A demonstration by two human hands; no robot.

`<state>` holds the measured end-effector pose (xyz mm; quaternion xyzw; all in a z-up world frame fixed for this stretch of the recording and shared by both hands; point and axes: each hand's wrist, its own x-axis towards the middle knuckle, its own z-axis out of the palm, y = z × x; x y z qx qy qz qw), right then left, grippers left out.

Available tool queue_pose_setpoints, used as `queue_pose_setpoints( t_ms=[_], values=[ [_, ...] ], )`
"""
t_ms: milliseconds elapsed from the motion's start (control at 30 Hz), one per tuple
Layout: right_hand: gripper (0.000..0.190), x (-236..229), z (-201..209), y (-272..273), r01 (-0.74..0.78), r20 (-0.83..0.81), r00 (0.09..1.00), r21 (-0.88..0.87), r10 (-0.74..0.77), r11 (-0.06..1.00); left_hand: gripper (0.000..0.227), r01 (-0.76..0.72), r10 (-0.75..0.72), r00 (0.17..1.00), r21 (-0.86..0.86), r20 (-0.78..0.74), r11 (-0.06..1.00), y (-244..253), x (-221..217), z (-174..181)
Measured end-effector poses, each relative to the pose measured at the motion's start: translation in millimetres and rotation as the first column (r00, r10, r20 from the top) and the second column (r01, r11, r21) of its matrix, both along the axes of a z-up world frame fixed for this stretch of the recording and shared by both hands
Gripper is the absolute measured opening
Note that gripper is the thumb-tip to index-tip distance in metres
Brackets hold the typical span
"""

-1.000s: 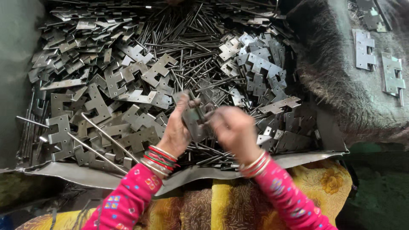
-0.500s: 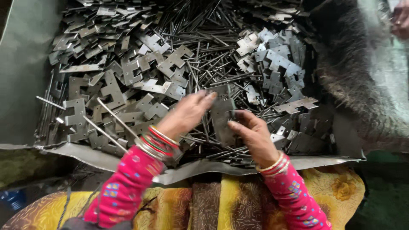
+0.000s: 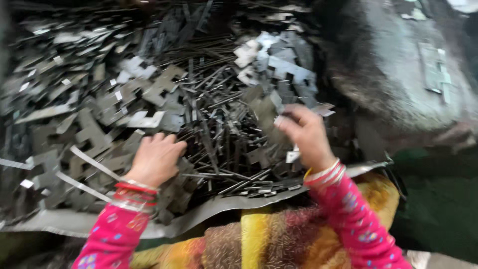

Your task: The person inserts metal rods into L-shaped metal brackets and places the assembled units into a large metal bin. The task is performed by hand, repeatedly picking up brackets and rods from a pile and assembling them.

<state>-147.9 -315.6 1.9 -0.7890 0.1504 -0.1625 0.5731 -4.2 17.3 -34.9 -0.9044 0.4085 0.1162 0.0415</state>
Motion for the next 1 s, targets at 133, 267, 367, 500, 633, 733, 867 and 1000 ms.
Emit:
queue_pose_setpoints(
  t_ms=[133,267,367,500,633,733,867,1000],
  values=[
    [0.023,21.4,16.0,-129.0,0.277,0.299,0.943,-0.464,-0.146,0.841,0.046,-0.040,0.045,0.997,0.076,-0.058,0.996,1.2,5.4,-1.3],
    [0.025,50.8,33.4,-279.1,0.504,0.408,0.862,-0.636,-0.299,0.585,0.052,-0.053,0.055,0.998,0.038,-0.041,0.998,-5.6,11.5,10.7],
    [0.029,39.7,35.5,-341.3,0.444,0.072,0.821,-0.705,-0.566,0.554,0.027,-0.096,0.107,0.990,0.115,-0.094,0.989,-4.9,14.7,27.1],
    [0.051,31.3,29.9,-328.2,0.488,0.262,0.731,-0.846,-0.630,0.216,0.027,-0.122,0.129,0.991,-0.152,0.036,0.981,-6.5,11.6,53.0],
    [0.045,30.2,23.6,-237.1,0.549,0.324,0.788,-0.756,-0.524,0.358,0.035,-0.433,0.062,0.824,-0.556,-0.564,0.709,-10.0,10.8,78.4],
    [0.021,17.7,26.9,-147.7,0.375,0.327,0.927,-0.790,-0.183,0.486,0.039,-0.658,-0.350,0.477,-0.592,-0.806,0.466,-2.1,15.1,91.4],
    [0.022,12.4,27.0,-52.2,-0.115,0.068,0.948,-0.839,0.312,0.532,0.040,-0.807,-0.791,0.045,-0.489,-0.610,0.331,16.3,22.6,93.3],
    [0.036,9.9,13.4,10.6,-0.474,-0.330,0.856,-0.807,0.398,0.352,0.051,-0.823,-0.643,0.345,-0.550,-0.684,0.143,30.7,24.5,87.6]
  ],
)
